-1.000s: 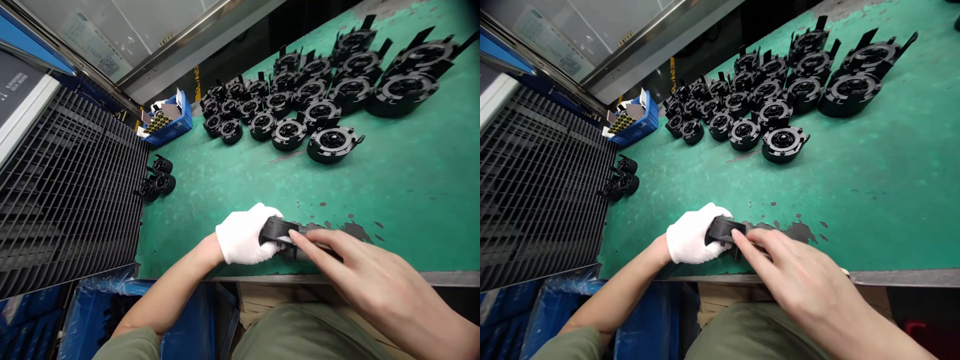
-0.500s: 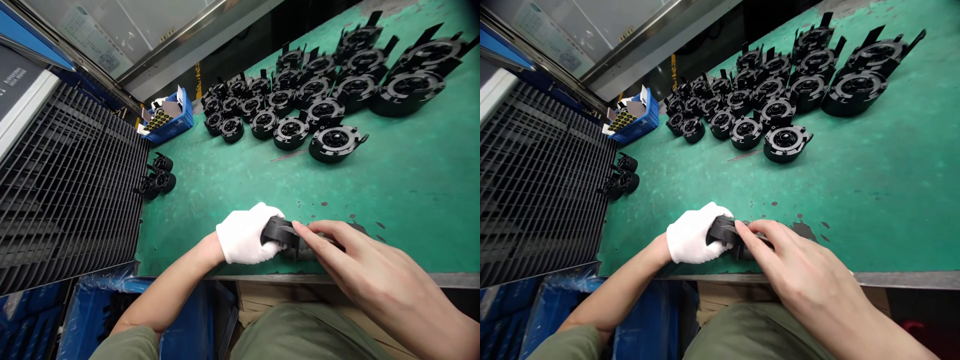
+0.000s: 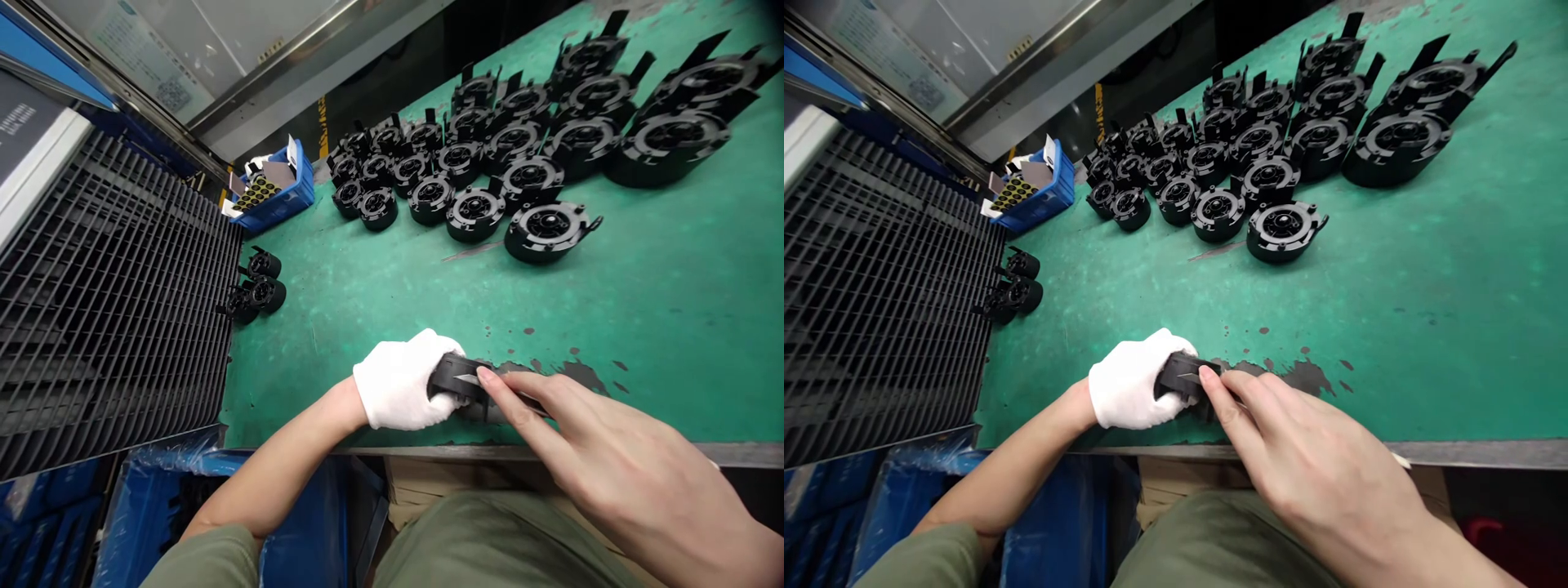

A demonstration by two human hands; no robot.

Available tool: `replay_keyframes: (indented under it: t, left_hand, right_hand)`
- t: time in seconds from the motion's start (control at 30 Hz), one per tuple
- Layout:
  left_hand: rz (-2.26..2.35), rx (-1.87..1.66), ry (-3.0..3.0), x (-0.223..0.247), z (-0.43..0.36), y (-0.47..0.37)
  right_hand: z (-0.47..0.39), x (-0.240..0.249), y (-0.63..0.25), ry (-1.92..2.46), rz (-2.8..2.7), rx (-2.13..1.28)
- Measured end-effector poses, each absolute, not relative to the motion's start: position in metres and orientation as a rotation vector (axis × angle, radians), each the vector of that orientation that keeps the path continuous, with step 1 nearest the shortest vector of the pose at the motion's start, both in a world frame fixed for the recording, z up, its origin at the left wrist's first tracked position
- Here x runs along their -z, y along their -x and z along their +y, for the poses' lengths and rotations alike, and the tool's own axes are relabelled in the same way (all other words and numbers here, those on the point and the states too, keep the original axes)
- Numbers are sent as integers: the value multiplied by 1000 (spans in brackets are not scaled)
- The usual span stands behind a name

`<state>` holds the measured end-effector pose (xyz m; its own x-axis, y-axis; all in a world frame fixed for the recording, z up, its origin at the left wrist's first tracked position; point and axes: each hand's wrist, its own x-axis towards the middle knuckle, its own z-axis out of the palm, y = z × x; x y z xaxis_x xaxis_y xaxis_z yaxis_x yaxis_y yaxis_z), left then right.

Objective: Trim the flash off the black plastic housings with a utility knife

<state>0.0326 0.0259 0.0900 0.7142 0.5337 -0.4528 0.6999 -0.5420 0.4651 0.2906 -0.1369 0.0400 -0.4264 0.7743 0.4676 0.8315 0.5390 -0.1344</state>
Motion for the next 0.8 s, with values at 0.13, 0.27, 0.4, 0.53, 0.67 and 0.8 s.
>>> replay_keyframes:
  t: [0.13,0.27,0.4,0.53,0.67,0.8]
  left_hand:
    - [928,330,-2281,-89,26,-32]
    - [923,309,-2256,-88,26,-30]
    - [944,317,-2222,-89,27,-31]
    - [946,345,-2213,-92,27,-33]
    - [960,388,-2218,-96,27,-35]
    - [923,416,-2220,-98,28,-36]
  right_hand:
    - [-137,-36,-288,1285,-2242,238]
    - [-149,-45,-280,1166,-2329,198]
    - [-163,-46,-274,1043,-2302,26]
    - [-156,-35,-279,1241,-2132,-136]
    - [-140,-30,-282,1381,-2007,-135]
    - [-130,-35,-278,1226,-2167,35]
